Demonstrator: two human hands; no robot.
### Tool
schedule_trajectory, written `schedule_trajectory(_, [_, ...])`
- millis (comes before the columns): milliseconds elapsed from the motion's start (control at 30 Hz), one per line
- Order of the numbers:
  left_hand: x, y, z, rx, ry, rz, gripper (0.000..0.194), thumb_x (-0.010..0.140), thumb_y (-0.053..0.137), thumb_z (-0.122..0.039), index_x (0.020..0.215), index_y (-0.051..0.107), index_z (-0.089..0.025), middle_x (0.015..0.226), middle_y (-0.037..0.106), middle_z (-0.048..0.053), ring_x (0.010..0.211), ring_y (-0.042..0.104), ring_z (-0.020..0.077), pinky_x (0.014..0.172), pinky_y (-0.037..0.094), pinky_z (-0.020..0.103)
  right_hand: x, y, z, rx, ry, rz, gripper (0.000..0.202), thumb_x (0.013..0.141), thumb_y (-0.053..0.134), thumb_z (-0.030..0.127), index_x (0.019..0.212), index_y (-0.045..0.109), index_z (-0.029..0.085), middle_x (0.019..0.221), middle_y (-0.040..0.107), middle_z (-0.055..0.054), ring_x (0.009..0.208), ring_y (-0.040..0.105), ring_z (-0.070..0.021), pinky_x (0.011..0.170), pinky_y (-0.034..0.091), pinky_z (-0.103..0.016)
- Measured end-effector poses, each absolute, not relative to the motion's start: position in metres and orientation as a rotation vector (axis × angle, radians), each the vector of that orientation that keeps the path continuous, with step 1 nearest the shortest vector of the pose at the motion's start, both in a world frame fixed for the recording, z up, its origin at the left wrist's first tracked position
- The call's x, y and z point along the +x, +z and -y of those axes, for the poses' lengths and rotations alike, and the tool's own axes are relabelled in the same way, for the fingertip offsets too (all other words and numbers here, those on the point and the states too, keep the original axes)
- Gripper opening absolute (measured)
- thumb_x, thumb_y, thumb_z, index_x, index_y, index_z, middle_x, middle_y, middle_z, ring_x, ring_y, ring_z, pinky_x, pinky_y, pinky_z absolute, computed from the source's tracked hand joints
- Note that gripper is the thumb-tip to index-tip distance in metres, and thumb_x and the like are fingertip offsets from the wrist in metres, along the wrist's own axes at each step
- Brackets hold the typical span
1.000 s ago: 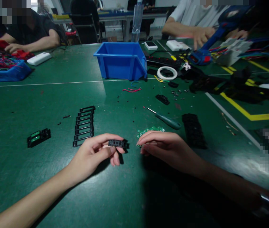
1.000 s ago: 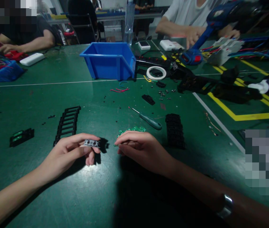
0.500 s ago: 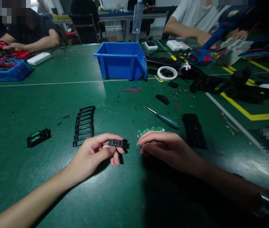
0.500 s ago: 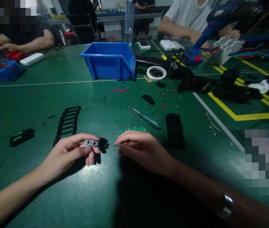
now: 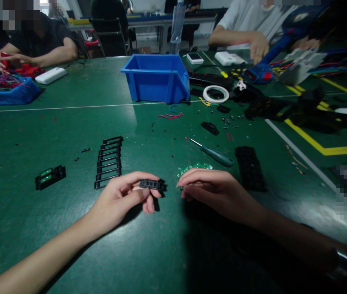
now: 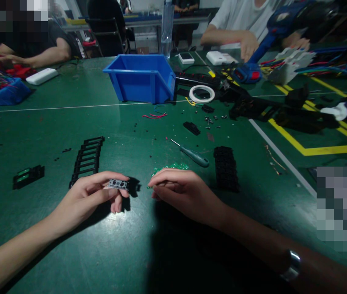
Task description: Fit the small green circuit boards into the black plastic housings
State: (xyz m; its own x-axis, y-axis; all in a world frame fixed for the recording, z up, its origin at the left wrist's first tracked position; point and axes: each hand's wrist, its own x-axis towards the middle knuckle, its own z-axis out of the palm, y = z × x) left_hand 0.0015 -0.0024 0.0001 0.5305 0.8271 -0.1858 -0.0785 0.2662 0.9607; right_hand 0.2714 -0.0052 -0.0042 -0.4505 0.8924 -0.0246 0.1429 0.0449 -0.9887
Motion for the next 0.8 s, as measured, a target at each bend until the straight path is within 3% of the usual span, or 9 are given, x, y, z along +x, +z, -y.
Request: schedule_trajectory(800, [0.0018, 0.0005, 0.0014, 1.145, 0.703, -0.805, 0.026, 0.098, 0.062, -0.021, 0.121, 0.067, -0.012, 0.098, 0.074, 0.011, 0.071, 0.069, 0.0151, 0.070, 0.058, 0.030, 0.2715, -0.0024, 0.0055, -1.061, 1.445, 1.703, 0.015, 0.095, 0.067, 0.029, 0.099, 0.075, 0.017, 0.102, 0.072, -0.010, 0.077, 0.072, -0.0160, 0.066, 0.058, -0.025])
